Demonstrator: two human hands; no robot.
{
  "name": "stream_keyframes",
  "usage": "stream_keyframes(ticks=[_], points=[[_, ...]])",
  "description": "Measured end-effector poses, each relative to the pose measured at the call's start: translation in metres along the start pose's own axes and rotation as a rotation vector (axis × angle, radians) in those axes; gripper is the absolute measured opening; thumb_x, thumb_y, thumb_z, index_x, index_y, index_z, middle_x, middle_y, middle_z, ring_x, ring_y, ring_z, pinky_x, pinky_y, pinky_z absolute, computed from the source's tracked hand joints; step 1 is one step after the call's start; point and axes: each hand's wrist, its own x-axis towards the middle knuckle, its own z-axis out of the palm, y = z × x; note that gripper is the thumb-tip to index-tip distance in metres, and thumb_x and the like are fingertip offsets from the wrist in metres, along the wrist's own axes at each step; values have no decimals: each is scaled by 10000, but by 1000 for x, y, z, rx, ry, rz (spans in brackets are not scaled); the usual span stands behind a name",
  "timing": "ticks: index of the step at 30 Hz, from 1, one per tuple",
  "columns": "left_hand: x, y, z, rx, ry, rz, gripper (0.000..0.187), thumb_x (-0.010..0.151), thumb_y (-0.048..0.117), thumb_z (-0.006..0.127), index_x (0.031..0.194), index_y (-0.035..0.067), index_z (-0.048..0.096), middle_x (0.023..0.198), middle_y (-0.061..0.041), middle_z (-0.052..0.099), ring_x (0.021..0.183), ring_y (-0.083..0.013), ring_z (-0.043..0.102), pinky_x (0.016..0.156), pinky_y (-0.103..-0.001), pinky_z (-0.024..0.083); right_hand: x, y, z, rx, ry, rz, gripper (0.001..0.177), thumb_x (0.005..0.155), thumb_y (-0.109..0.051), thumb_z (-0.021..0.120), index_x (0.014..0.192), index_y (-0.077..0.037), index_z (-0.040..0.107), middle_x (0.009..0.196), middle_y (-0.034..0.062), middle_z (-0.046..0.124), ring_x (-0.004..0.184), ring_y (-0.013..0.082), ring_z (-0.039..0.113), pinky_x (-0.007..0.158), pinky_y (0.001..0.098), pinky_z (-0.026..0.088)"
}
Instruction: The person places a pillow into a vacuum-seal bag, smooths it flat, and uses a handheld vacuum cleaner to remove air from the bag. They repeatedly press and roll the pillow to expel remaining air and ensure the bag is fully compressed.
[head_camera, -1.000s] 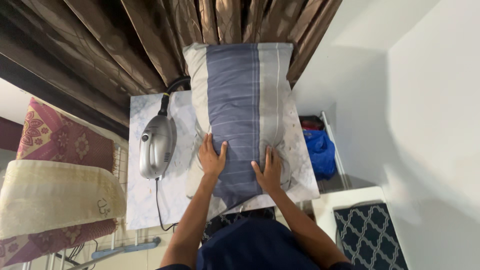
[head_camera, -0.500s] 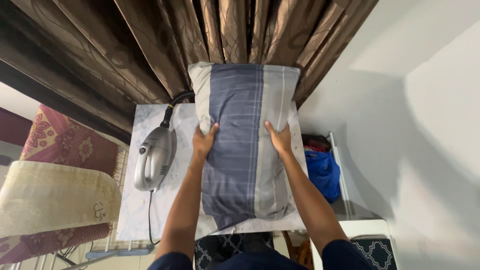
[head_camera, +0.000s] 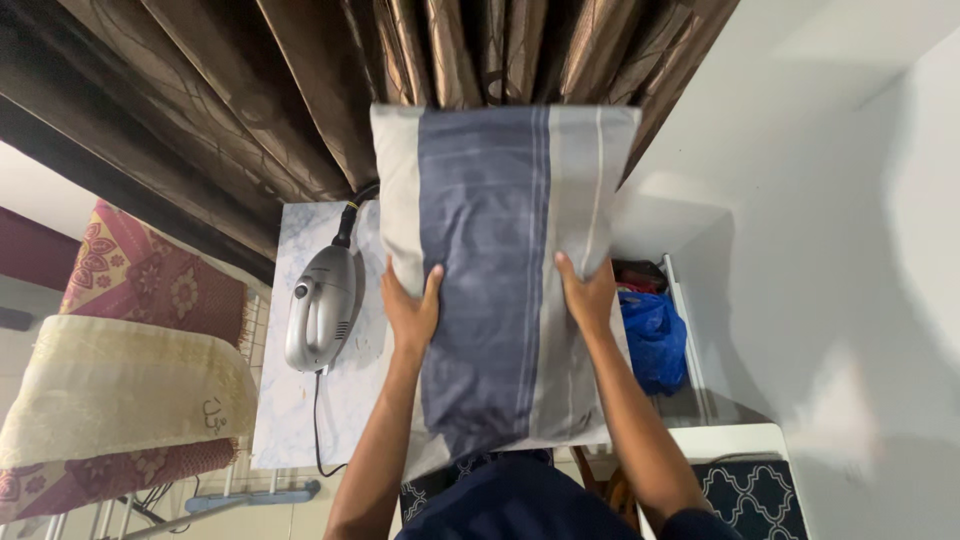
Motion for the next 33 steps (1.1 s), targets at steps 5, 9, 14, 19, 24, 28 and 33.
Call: stream_keyframes(ticks=[5,9,14,19,24,28,33], points=[[5,-24,26,114,-82,153,886,903,407,768,1498,-111,365,1507,-330,424,1393,-461,412,1158,-520,362,0,17,29,-308,-26,-468,778,1022,-393,716,1562,43,364,1560,339,443,1458,508,413,1230,577,318],[-49,-54,53,436,-281,244,815,946,479,668,1521,-30,396,1601,-248,370,1487,-420,326,1181,-582,271,-67,34,63,-585,-392,-358,813,989,-507,596,1580,-18,327,1626,368,182,1510,528,184,1163,650,198],[-77,-81,72,468,-268,309,806,993,494,573,1562,-35,359,1646,-237,338,1535,-400,295,1227,-570,242,-76,56,71,-630,-357,-341,829,1002,-558,526,1600,-31,300,1643,343,171,1528,509,168,1178,667,195],[-72,-80,65,507,-515,119,842,959,550,580,1533,-24,356,1604,-238,330,1493,-389,293,1187,-546,236,-67,64,49,-741,-535,-322,829,978,-603,530,1591,-96,295,1619,330,191,1490,508,237,1122,670,273],[-82,-78,42,458,-429,254,845,929,544,618,1501,-37,396,1569,-259,378,1462,-402,352,1175,-538,278,-58,69,38,-828,-673,-245,849,954,-630,531,1603,-148,274,1621,287,200,1507,493,231,1127,661,284],[-111,-84,25,307,-286,310,738,974,437,620,1517,-24,425,1596,-235,419,1499,-389,380,1219,-524,299,-92,75,49,-697,-525,-149,830,962,-532,565,1613,-116,263,1638,295,165,1498,497,196,1124,676,224],[-94,-100,35,305,-352,284,744,967,426,640,1510,-31,420,1594,-240,400,1493,-388,352,1212,-532,279,-106,83,70,-545,-225,-140,777,965,-510,541,1586,-90,337,1654,253,259,1528,453,242,1210,632,204]])
